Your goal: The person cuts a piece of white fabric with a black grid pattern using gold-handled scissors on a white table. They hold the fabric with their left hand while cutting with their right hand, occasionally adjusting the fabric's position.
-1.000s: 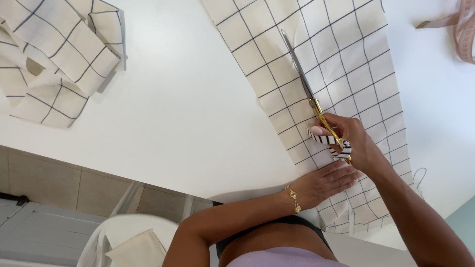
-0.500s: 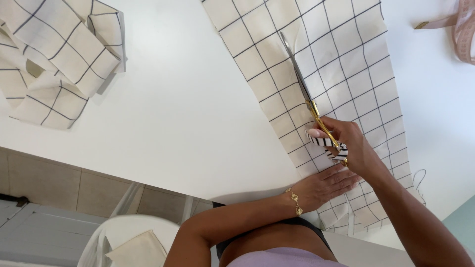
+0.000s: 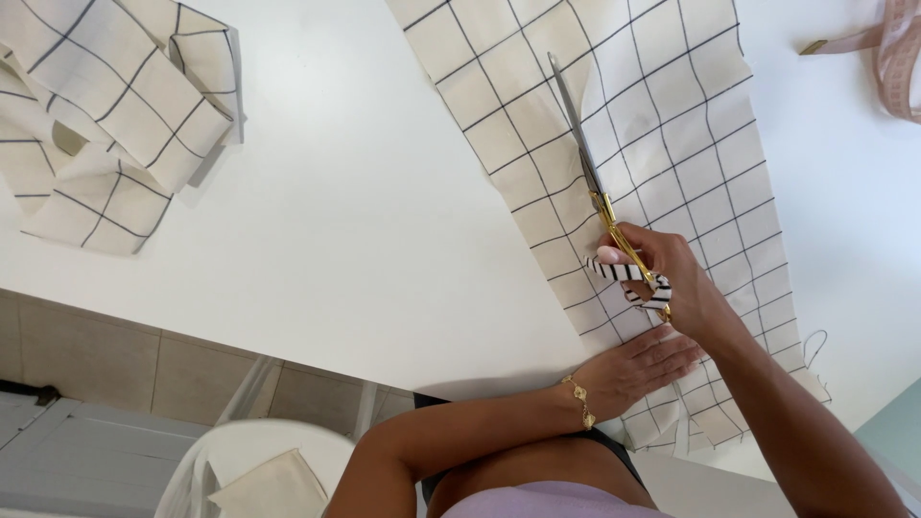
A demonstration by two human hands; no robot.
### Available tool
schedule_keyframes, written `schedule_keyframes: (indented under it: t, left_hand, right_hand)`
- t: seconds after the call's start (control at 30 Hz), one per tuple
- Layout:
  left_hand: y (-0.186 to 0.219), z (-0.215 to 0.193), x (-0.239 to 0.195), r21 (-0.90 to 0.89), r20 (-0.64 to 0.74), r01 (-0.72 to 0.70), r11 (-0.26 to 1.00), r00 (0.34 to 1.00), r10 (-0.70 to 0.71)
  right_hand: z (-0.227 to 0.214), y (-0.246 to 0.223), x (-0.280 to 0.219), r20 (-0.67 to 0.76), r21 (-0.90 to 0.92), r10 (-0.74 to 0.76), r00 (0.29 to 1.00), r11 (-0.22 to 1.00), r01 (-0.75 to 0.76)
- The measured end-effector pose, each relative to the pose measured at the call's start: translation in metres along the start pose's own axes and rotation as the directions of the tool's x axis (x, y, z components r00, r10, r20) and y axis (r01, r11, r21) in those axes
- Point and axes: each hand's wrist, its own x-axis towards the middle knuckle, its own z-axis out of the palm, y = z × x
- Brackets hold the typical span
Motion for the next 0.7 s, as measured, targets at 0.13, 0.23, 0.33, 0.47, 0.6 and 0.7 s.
schedule_keyframes:
  t: [0.13, 0.23, 0.33, 0.47, 0.6, 0.7]
  left_hand:
    - [0.001, 0.001, 0.002, -0.001, 0.016, 0.008, 1.000, 1.000, -0.008]
    - [0.004, 0.010, 0.004, -0.008, 0.010, 0.007, 1.000, 1.000, -0.007]
    - [0.011, 0.022, 0.007, 0.050, -0.052, 0.039, 0.998, 0.998, -0.036]
    - [0.010, 0.022, 0.009, 0.028, -0.030, 0.035, 0.999, 0.999, -0.034]
    - [0.011, 0.022, 0.011, 0.018, -0.009, 0.039, 0.999, 0.999, -0.039]
    - [0.010, 0.022, 0.012, 0.021, 0.023, 0.011, 1.000, 1.000, -0.012]
  right_hand:
    - [0.000, 0.000, 0.002, -0.013, -0.002, -0.007, 1.000, 1.000, 0.007]
    - [0.004, -0.023, 0.000, -0.005, -0.016, -0.007, 1.000, 1.000, 0.007]
    - [0.007, -0.059, -0.002, 0.077, -0.166, -0.094, 0.993, 0.981, 0.105]
    - [0.006, -0.050, 0.001, 0.051, -0.195, -0.098, 0.994, 0.975, 0.107]
    - [0.004, -0.047, 0.002, 0.051, -0.205, -0.116, 0.992, 0.971, 0.124]
    - [0.006, -0.054, 0.005, 0.037, -0.210, -0.070, 0.997, 0.975, 0.076]
